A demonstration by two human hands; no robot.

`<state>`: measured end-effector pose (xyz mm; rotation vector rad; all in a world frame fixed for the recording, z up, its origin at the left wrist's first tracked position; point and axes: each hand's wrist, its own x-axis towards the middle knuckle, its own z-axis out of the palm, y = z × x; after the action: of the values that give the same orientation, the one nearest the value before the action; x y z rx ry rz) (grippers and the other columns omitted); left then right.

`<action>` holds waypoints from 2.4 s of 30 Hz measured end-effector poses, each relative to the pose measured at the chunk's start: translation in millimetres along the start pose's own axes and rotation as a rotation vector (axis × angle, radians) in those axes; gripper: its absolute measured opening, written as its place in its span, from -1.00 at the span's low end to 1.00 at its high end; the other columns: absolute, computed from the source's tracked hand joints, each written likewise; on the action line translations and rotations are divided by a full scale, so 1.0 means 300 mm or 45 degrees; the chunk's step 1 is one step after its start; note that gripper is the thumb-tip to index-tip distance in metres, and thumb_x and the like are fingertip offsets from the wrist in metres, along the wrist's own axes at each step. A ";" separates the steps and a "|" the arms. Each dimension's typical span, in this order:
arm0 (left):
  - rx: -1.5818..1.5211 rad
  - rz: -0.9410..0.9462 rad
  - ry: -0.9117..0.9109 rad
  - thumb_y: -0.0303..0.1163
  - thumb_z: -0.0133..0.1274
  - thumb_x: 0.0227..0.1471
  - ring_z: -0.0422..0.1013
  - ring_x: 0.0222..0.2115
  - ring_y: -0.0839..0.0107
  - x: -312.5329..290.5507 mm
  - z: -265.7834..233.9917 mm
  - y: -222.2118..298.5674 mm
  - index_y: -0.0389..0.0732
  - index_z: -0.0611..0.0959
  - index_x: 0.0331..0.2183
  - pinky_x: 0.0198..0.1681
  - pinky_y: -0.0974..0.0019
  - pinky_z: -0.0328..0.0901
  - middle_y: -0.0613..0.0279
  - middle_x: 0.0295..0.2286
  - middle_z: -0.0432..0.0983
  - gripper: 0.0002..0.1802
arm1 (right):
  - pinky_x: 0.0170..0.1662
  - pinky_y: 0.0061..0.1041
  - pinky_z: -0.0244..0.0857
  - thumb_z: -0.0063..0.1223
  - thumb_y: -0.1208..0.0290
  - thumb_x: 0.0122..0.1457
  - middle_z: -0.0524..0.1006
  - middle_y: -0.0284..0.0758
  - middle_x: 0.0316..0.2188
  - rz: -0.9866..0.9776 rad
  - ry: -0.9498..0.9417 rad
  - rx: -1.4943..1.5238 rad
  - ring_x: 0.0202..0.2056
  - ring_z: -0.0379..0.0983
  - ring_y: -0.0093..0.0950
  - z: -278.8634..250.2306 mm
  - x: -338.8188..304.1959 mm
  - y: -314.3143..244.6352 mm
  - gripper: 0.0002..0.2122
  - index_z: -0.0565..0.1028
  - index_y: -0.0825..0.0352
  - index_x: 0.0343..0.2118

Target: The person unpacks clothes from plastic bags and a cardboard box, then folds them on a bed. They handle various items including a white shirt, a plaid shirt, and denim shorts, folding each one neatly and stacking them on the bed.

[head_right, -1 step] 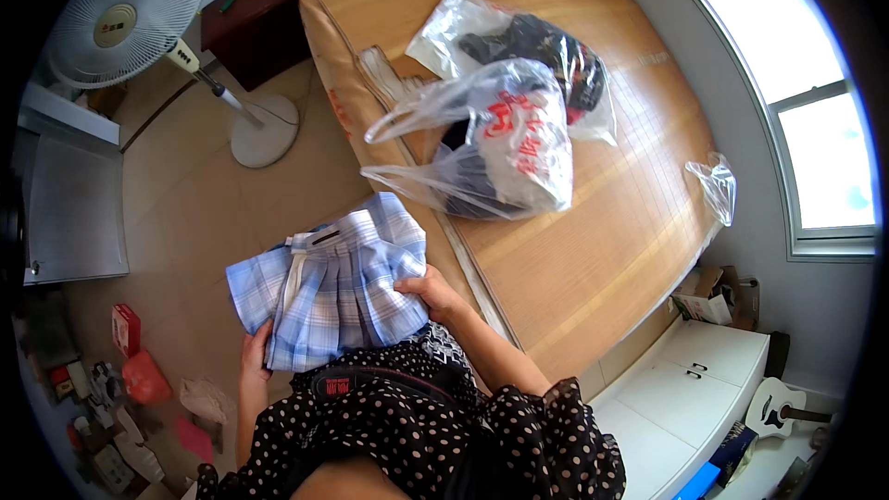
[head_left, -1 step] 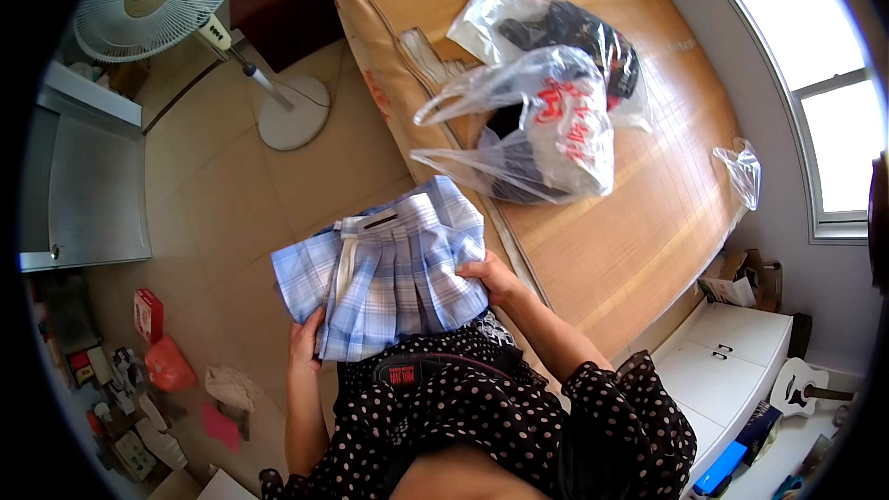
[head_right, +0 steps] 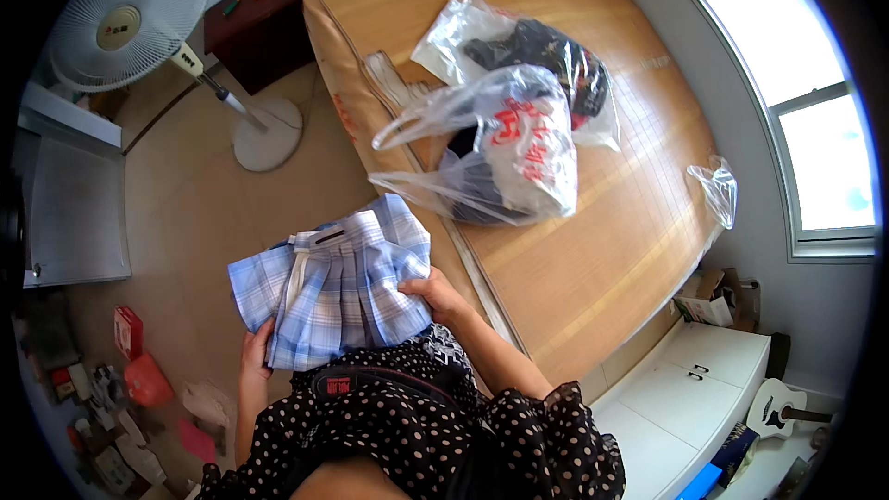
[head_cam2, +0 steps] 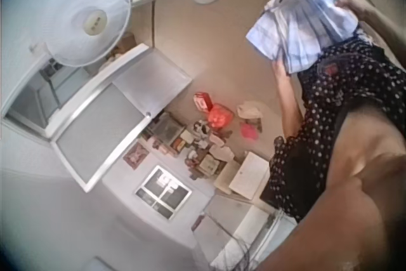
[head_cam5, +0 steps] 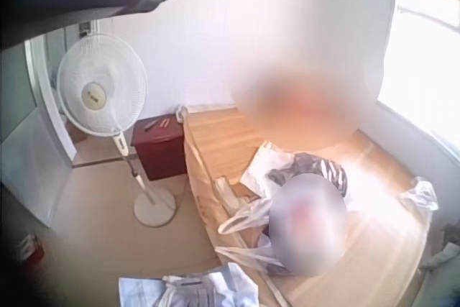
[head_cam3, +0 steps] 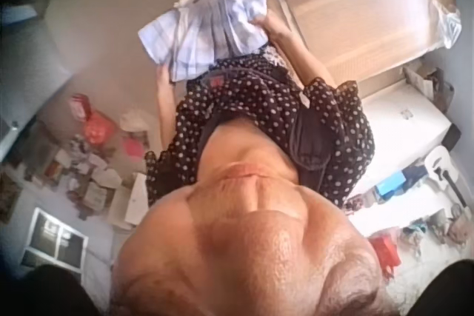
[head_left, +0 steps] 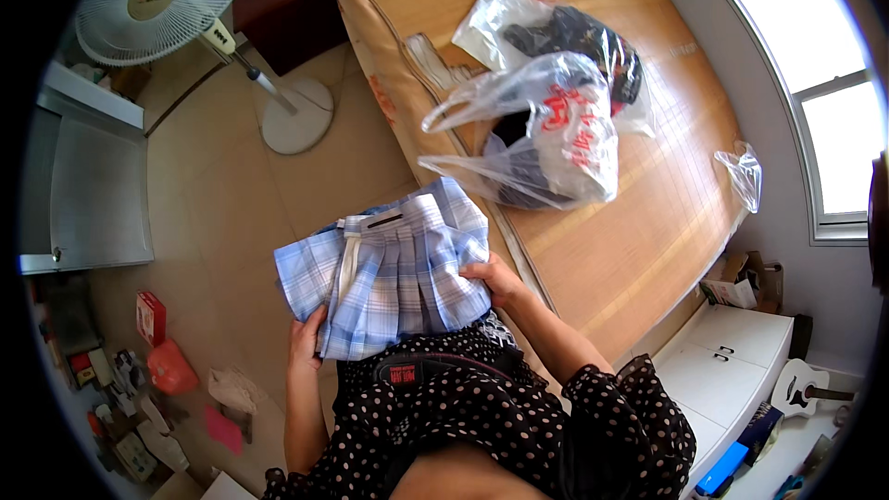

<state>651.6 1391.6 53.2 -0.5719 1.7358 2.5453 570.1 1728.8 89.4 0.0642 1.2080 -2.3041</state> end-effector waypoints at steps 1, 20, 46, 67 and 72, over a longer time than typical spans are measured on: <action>0.010 0.025 0.007 -0.40 0.01 -0.10 0.36 -0.25 0.36 -0.014 0.013 0.000 -0.34 0.36 -0.10 -0.18 0.34 0.26 0.15 -0.22 0.39 -0.53 | -0.17 -0.45 0.28 0.03 0.62 -0.17 0.46 -0.28 -0.30 0.008 0.002 0.000 -0.29 0.40 -0.44 -0.003 -0.015 -0.004 -0.62 0.35 0.43 -0.17; 0.032 0.214 -0.157 -0.36 0.07 -0.14 0.39 -0.34 0.42 -0.078 0.196 0.273 -0.36 0.45 -0.20 -0.28 0.36 0.31 0.16 -0.30 0.44 -0.58 | -0.26 -0.51 0.31 0.02 0.59 -0.21 0.47 -0.29 -0.39 -0.430 -0.006 -0.176 -0.40 0.42 -0.49 0.166 -0.118 -0.207 -0.67 0.39 0.47 -0.26; -0.066 -0.816 -0.834 -0.12 -0.03 -0.10 0.32 -0.19 0.30 0.443 0.525 0.590 -0.23 0.41 -0.17 -0.08 0.23 0.22 0.12 -0.21 0.38 -0.52 | -0.20 -0.27 0.16 0.10 0.31 -0.30 0.35 -0.07 -0.29 -0.614 0.665 -2.337 -0.19 0.23 -0.06 0.781 0.241 -0.291 -0.56 0.39 0.44 -0.29; 0.284 -0.612 -1.009 -0.39 0.05 -0.28 0.34 -0.22 0.31 0.825 0.380 0.924 -0.31 0.35 -0.11 -0.11 0.25 0.25 0.13 -0.22 0.38 -0.42 | -0.10 -0.41 0.16 -0.02 0.18 0.05 0.32 -0.26 -0.08 -0.720 1.142 0.853 -0.08 0.26 -0.42 0.231 0.202 -0.236 -0.58 0.28 0.33 -0.08; 0.261 -0.574 -0.959 -0.33 0.08 -0.25 0.34 -0.18 0.25 0.826 0.368 0.930 -0.30 0.31 -0.07 -0.08 0.18 0.23 0.08 -0.17 0.36 -0.37 | -0.12 -0.38 0.20 -0.22 0.17 0.14 0.41 -0.25 -0.23 -0.687 0.977 0.929 -0.17 0.32 -0.37 0.232 0.238 -0.386 -0.67 0.34 0.35 -0.20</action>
<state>329.8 1335.0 264.6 0.0282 1.3603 1.8765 467.7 1697.0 198.0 1.0790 0.6340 -3.2421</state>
